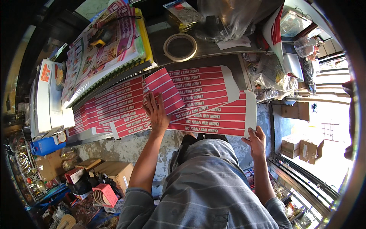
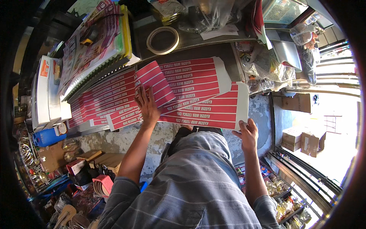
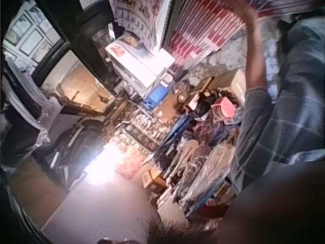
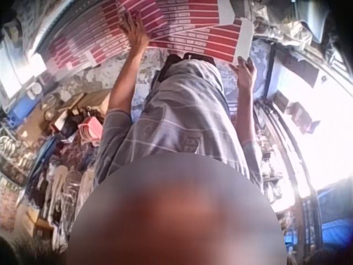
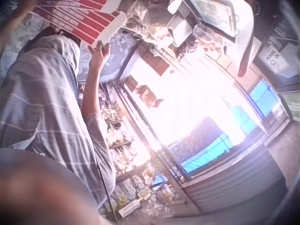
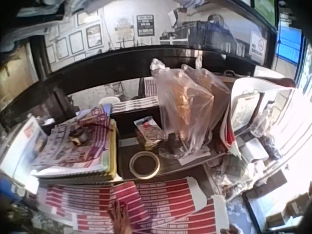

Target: The person repeatedly folds large red-and-white printed paper sheets in half and stacks them on a cluttered workbench. The person handles the sheets one at a time, aligning edges before folding and placing each folded sheet onto a growing stack.

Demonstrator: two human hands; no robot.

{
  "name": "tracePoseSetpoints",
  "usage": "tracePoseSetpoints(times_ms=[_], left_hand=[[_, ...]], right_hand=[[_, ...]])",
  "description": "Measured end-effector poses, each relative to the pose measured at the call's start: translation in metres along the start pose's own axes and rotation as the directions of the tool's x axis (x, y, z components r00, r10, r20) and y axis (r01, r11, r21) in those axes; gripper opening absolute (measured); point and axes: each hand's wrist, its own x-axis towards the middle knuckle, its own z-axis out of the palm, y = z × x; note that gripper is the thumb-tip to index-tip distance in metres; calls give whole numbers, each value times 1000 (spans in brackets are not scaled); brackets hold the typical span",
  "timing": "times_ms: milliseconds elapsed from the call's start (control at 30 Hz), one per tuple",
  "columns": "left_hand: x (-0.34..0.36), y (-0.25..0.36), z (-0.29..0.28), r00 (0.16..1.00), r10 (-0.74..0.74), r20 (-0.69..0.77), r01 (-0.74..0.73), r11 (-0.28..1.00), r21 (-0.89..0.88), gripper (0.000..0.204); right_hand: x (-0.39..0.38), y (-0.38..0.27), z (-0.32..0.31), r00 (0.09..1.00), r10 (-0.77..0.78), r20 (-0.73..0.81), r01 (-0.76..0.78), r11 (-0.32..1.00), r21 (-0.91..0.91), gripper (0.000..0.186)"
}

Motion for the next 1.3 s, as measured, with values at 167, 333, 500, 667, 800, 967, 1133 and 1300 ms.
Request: tracePoseSetpoints(times_ms=[167,333,500,667,800,967,1133,1300], left_hand=[[-9,-3,0,994,111,17,-108,986,-130,128],[-6,-8,4,988,132,81,-127,990,-57,134],[-3,-5,-1,984,168,-60,-177,963,-205,136],[-14,-8,-2,974,203,101,-187,972,-145,134],[-14,-13,11,974,226,17,-221,963,-152,135],[-13,-9,21,988,151,-14,-152,982,-114,126],[-17,-1,19,993,115,-41,-119,985,-121,124],[-19,16,18,1000,21,12,-21,998,-67,118]], right_hand=[[-15,-14,32,987,-162,-14,163,986,28,8],[-18,-40,49,951,-308,34,309,947,-92,11],[-26,-62,49,927,-375,3,374,925,-65,11],[16,-51,55,917,-397,-34,360,863,-353,13],[48,-66,53,833,-552,23,479,700,-529,16],[72,-73,34,785,-620,-15,523,674,-522,19],[128,-31,19,793,-579,-189,122,455,-882,35],[138,-17,19,800,-587,-126,183,438,-880,42]])
